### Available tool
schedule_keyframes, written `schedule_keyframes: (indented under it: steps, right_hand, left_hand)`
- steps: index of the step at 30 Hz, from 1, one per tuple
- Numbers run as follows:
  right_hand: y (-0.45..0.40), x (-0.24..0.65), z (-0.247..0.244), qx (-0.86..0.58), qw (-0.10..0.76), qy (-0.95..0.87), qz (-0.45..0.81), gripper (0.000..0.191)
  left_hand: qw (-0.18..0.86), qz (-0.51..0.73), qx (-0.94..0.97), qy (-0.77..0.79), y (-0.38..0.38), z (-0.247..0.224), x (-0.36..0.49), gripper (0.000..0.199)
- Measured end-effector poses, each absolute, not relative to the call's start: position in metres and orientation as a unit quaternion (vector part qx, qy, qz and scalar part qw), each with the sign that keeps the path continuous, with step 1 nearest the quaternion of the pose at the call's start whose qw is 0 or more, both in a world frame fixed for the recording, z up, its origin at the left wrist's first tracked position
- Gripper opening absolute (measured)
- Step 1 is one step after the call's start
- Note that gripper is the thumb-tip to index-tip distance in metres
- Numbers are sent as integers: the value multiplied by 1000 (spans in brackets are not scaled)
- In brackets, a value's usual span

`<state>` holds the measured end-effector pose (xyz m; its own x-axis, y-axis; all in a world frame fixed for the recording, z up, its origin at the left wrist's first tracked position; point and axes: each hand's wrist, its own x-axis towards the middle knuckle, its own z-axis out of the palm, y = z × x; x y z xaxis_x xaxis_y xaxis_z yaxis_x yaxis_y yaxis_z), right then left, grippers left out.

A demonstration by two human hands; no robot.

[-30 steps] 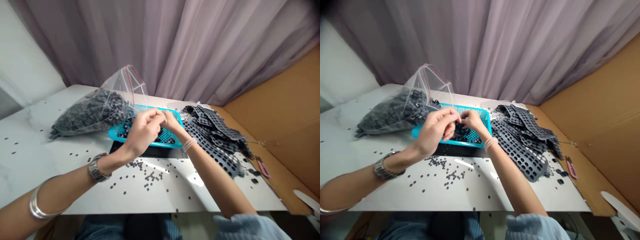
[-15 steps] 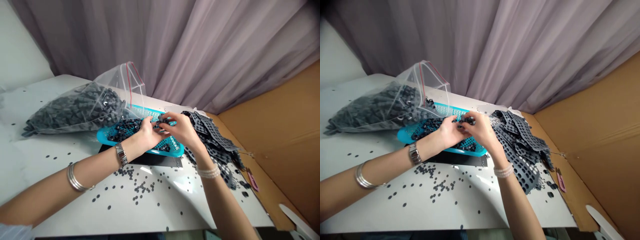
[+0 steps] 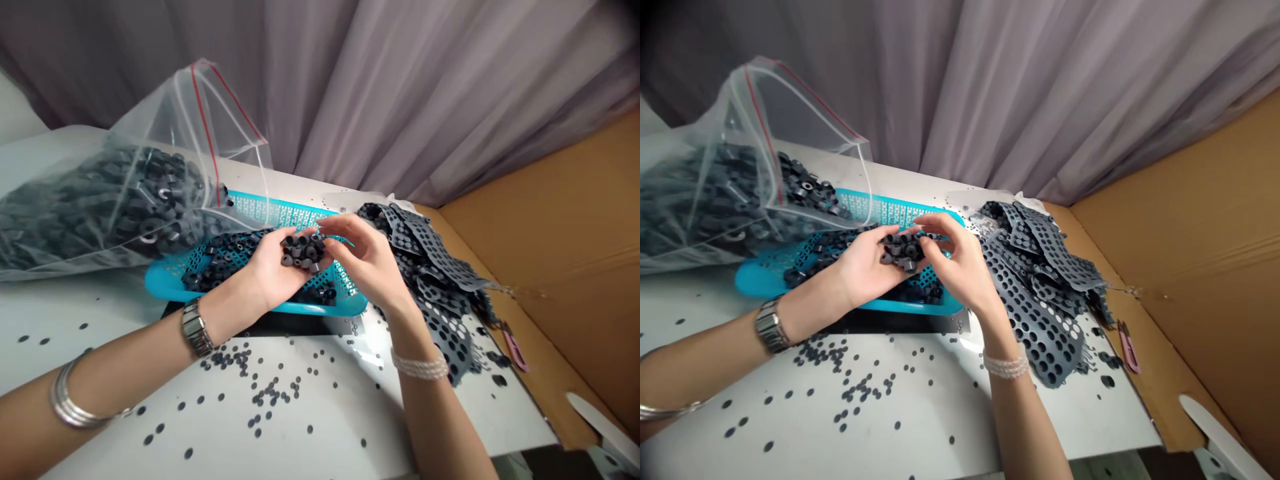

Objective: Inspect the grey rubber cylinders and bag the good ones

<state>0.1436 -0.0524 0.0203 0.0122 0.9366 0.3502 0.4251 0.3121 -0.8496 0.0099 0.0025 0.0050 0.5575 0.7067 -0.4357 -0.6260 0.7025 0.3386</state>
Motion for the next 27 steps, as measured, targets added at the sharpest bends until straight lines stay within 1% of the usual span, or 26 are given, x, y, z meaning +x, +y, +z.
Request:
schedule_keyframes:
  steps: [2, 4, 9, 11, 15, 20, 23, 27]
  right_hand:
    - [-50, 145, 11, -542, 501, -626, 251, 19]
    - [-50, 145, 4, -568, 502, -599, 260, 16]
    - [-55, 136, -4, -599, 457, -570, 328, 28]
    - [-56, 134, -4, -602, 460, -571, 316, 26]
    - [-54, 139, -3, -624, 479, -563, 254, 20]
    - [-52, 142, -3, -634, 461, -574, 235, 18]
    - [-53, 143, -2, -632, 491, -546, 248, 16]
    - [-54, 146, -1, -594, 569, -460, 334, 19]
  left_hand:
    - [874, 381, 61, 295, 3, 6, 10, 18]
    - [861, 397, 60, 311, 3, 6, 10, 15]
    - [842, 424, 76, 325, 4, 3, 9, 12]
    - [847, 420, 76, 316, 4, 3, 9, 13]
    - [858, 408, 55, 309, 0, 7, 10, 15]
    - [871, 368, 78, 315, -1, 8, 10, 15]
    - [875, 365, 74, 311, -1, 7, 10, 16]
    - [870, 375, 59, 316, 0, 5, 10, 18]
